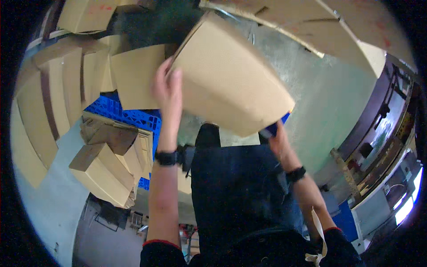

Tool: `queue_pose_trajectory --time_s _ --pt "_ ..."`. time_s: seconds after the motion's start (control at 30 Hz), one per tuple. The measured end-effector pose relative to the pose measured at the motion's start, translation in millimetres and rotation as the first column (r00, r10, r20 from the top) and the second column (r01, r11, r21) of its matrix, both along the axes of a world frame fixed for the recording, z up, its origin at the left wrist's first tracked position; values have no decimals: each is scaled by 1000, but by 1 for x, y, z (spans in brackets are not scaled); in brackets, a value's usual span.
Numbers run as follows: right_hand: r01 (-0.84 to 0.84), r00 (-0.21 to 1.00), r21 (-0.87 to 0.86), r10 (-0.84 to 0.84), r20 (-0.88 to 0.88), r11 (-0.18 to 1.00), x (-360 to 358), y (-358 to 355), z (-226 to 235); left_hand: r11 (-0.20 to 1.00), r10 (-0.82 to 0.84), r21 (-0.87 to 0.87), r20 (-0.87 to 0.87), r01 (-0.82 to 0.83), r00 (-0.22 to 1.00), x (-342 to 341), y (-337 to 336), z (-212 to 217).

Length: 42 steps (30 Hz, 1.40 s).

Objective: The person assembles cardboard boxes by sealing them with a tape dispenser, then plugs a cord into a wall outlet. They then walk to another area, cut the ties on a bundle of cardboard sheets, and carry a stack away.

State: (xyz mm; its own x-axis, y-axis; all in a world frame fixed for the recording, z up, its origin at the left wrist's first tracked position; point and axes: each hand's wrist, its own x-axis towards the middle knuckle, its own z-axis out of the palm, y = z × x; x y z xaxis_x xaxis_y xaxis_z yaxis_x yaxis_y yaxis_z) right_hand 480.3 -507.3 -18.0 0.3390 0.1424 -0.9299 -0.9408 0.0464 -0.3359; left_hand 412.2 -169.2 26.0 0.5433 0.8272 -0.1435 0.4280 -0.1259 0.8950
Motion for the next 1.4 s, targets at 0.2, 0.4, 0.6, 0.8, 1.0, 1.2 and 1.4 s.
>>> queue_pose_trajectory --time_s 0.2,0.4,0.6,0.8,1.0,1.2,1.4 --pt "-417 900 120 428 -83 901 -86 81 54 601 782 -428 139 -675 608 -185 71 54" --pt "-779 493 414 868 -60 471 -119 166 114 512 712 -590 -115 -624 693 -307 111 -3" --pt "-993 -69 -110 972 224 -45 -84 163 159 996 77 69 -375 -55 924 -315 25 -58" --pt "-718 114 -586 893 435 376 30 162 219 967 -251 -124 -346 221 904 -252 -9 57" --pt "-103 -388 -905 821 420 414 167 210 317 957 -44 -256 -597 -138 801 -373 -90 21" --pt "74 -475 -861 777 413 503 337 226 319 959 129 -119 -623 -257 772 -367 -208 57" --pt "98 -707 -943 689 159 318 375 266 345 726 386 -432 -388 -535 837 -219 -284 142"
